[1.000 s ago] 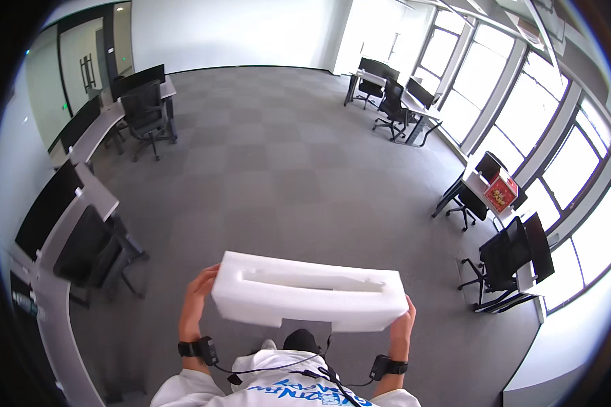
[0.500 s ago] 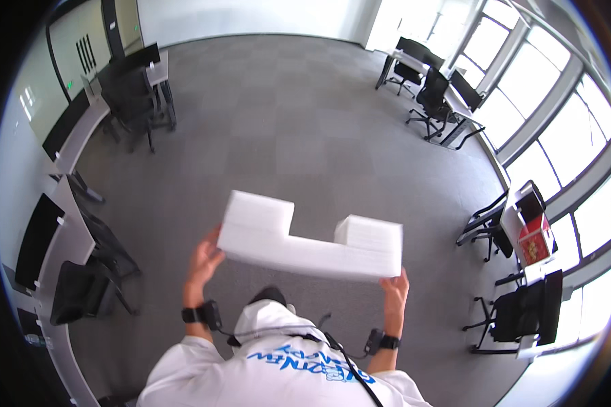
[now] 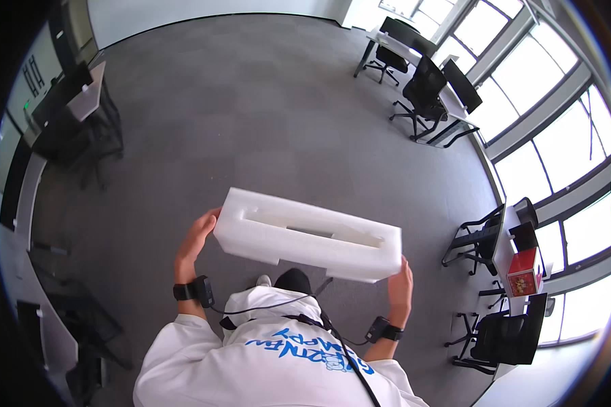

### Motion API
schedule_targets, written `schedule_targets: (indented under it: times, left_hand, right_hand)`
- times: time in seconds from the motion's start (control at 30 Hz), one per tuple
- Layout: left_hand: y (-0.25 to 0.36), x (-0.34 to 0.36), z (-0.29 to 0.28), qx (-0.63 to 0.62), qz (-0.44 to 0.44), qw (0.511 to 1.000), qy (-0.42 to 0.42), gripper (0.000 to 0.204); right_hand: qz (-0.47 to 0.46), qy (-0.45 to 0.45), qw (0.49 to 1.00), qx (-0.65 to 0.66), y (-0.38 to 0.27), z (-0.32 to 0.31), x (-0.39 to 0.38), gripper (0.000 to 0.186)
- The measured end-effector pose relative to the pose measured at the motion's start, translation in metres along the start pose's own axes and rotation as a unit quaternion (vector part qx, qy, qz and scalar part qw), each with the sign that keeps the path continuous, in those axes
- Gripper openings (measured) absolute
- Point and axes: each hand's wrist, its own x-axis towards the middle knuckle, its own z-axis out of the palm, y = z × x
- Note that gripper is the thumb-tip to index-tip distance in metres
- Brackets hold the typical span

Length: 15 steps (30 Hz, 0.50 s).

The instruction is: The person carries a piece of white packing foam from a wooden shelf in a meeting room, walks across an office space to a side room, and places it on top of a stack of similar foam pieces on a counter. The person then returns to the meeting room to repeat the process with another piece of foam.

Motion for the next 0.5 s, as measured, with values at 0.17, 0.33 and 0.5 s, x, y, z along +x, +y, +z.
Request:
schedule_targets:
  times: [0.17, 0.33, 0.5]
  left_hand:
    - [0.039, 0.163, 0.001, -0.025, 0.037, 0.999, -0.005, 0.062]
    - [0.014, 0.321, -0.011, -0.023, -0.054, 0.998, 0.000, 0.064]
    - [-0.002, 0.465, -0.068, 0.101, -0.115, 0.987, 0.050, 0.050]
  right_hand:
    - [-0.045, -0.089, 0.982, 0.157, -0.049, 0.044, 0.103, 0.055]
    - [-0.015, 0.000, 0.991, 0.134, 0.010, 0.099, 0.301, 0.033]
    - [-0.001, -0.083, 0.996, -0.044, -0.044, 0.219, 0.509, 0.034]
